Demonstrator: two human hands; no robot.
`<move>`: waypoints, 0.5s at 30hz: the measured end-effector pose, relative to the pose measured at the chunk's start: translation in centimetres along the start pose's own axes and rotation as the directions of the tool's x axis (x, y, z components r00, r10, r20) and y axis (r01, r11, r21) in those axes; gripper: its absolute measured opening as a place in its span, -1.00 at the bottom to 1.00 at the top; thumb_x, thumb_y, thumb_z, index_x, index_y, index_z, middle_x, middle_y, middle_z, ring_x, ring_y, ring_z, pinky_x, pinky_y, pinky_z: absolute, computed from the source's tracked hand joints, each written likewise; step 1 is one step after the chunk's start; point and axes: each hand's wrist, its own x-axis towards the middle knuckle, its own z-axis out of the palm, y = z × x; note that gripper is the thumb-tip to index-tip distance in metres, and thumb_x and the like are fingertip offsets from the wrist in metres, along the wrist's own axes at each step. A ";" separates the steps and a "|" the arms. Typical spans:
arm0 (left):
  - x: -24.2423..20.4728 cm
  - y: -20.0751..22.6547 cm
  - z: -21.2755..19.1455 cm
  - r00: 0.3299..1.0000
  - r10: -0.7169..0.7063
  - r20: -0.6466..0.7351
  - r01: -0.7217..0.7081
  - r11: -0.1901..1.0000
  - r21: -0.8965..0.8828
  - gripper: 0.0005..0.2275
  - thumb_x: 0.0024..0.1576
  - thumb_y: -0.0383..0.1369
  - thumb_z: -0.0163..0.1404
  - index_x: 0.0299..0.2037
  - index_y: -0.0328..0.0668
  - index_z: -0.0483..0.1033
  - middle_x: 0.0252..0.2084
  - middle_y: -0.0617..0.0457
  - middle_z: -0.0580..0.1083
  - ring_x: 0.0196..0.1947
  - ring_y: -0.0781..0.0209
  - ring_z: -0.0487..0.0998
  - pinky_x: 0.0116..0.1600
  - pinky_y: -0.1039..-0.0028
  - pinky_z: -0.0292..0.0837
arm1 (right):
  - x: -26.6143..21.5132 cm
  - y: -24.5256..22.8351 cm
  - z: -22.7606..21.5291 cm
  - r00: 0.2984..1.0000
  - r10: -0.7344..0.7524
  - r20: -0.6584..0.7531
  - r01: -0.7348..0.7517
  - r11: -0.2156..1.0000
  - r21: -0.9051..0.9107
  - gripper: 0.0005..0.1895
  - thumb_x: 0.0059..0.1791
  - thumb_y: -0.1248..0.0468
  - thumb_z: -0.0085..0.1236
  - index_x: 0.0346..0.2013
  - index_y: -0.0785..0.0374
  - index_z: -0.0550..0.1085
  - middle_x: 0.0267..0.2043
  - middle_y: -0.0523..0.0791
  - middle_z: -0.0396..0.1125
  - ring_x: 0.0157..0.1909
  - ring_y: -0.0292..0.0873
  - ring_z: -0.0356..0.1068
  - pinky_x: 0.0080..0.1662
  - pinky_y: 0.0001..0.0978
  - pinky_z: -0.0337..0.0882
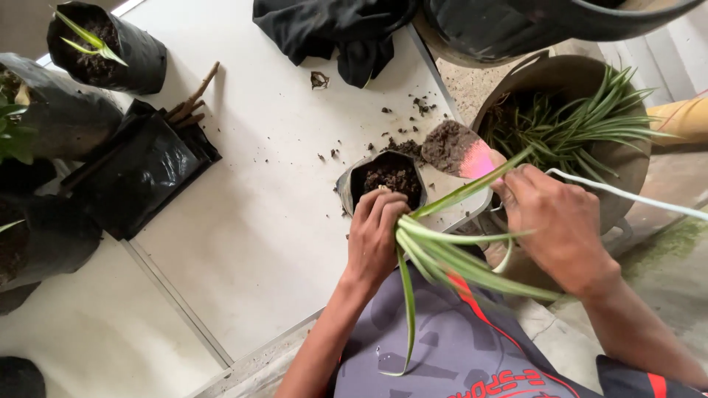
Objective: Planting a spider plant seedling into a small nursery pot using soil and a trowel
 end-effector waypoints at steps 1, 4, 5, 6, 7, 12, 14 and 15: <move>-0.2 0.0 0.0 0.999 0.016 -0.044 -0.018 0.999 -0.049 -0.92 0.32 -0.48 -0.12 -0.20 -0.33 0.38 -0.09 -0.17 0.50 -0.04 -0.14 0.48 0.13 0.18 0.42 | 0.2 -0.3 0.1 0.997 -0.030 -0.070 0.030 1.000 -0.006 -0.80 0.15 -0.03 0.02 -0.06 -0.09 0.50 -0.28 -0.24 0.39 -0.33 0.09 0.52 -0.42 0.07 0.46; -0.9 -0.4 0.1 0.993 0.063 -0.100 -0.073 0.993 -0.095 -0.88 0.34 -0.48 -0.16 -0.20 -0.36 0.41 -0.14 -0.18 0.53 -0.07 -0.12 0.53 0.11 0.18 0.50 | 0.7 -2.0 -1.5 0.996 -0.093 -0.020 0.094 0.992 0.085 -0.76 0.14 -0.01 -0.03 0.01 -0.09 0.50 -0.26 -0.23 0.40 -0.33 0.12 0.51 -0.41 0.13 0.46; -1.1 -0.6 0.2 0.988 0.106 -0.111 -0.117 0.989 -0.095 -0.86 0.35 -0.48 -0.17 -0.20 -0.36 0.43 -0.14 -0.17 0.55 -0.09 -0.10 0.55 0.09 0.20 0.53 | 1.0 -2.6 -2.4 0.988 -0.127 0.092 0.108 0.977 0.184 -0.74 0.15 -0.03 -0.10 -0.06 -0.05 0.48 -0.24 -0.21 0.43 -0.29 0.18 0.51 -0.37 0.21 0.46; -0.8 -0.5 0.0 0.988 0.104 -0.112 -0.115 0.989 -0.092 -0.86 0.35 -0.48 -0.17 -0.20 -0.36 0.43 -0.14 -0.17 0.55 -0.09 -0.10 0.55 0.09 0.20 0.53 | 1.3 -3.1 -3.2 0.987 -0.130 0.092 0.112 0.977 0.184 -0.74 0.15 -0.03 -0.10 -0.06 -0.05 0.48 -0.24 -0.21 0.43 -0.29 0.18 0.51 -0.37 0.21 0.46; -0.5 -0.4 -0.2 0.984 0.134 -0.118 -0.142 0.988 -0.057 -0.83 0.36 -0.48 -0.19 -0.22 -0.36 0.44 -0.17 -0.15 0.54 -0.14 -0.08 0.56 0.06 0.22 0.55 | 1.6 -3.6 -3.9 0.972 -0.190 0.137 0.166 0.972 0.168 -0.69 0.13 0.00 -0.13 0.17 -0.23 0.37 -0.26 -0.20 0.46 -0.31 0.12 0.52 -0.37 0.12 0.47; 0.0 0.3 -0.2 0.968 0.228 -0.104 -0.223 0.973 0.055 -0.82 0.35 -0.47 -0.17 -0.27 -0.35 0.45 -0.24 -0.15 0.54 -0.28 -0.08 0.56 -0.06 0.27 0.59 | 3.8 -5.6 -4.5 0.933 -0.290 0.215 0.271 0.956 0.111 -0.57 0.12 -0.03 -0.19 0.31 -0.30 0.32 -0.27 -0.17 0.53 -0.35 0.10 0.55 -0.38 0.04 0.48; -0.9 0.3 1.2 0.962 0.228 -0.148 -0.199 0.962 0.190 -0.75 0.39 -0.40 -0.27 -0.25 -0.15 0.49 -0.33 0.03 0.45 -0.25 0.01 0.57 -0.09 0.41 0.58 | 4.9 -6.5 -3.5 0.900 -0.413 0.139 0.401 0.910 0.106 -0.61 0.17 -0.07 -0.30 -0.16 -0.06 0.50 -0.45 -0.14 0.44 -0.41 0.14 0.55 -0.28 0.12 0.57; -0.9 0.3 1.3 0.963 0.226 -0.146 -0.197 0.962 0.191 -0.75 0.39 -0.40 -0.27 -0.25 -0.15 0.49 -0.33 0.03 0.45 -0.25 0.01 0.57 -0.09 0.41 0.58 | 5.5 -7.0 -3.6 0.899 -0.414 0.140 0.402 0.909 0.109 -0.61 0.17 -0.07 -0.30 -0.16 -0.06 0.50 -0.45 -0.14 0.44 -0.41 0.14 0.55 -0.28 0.12 0.57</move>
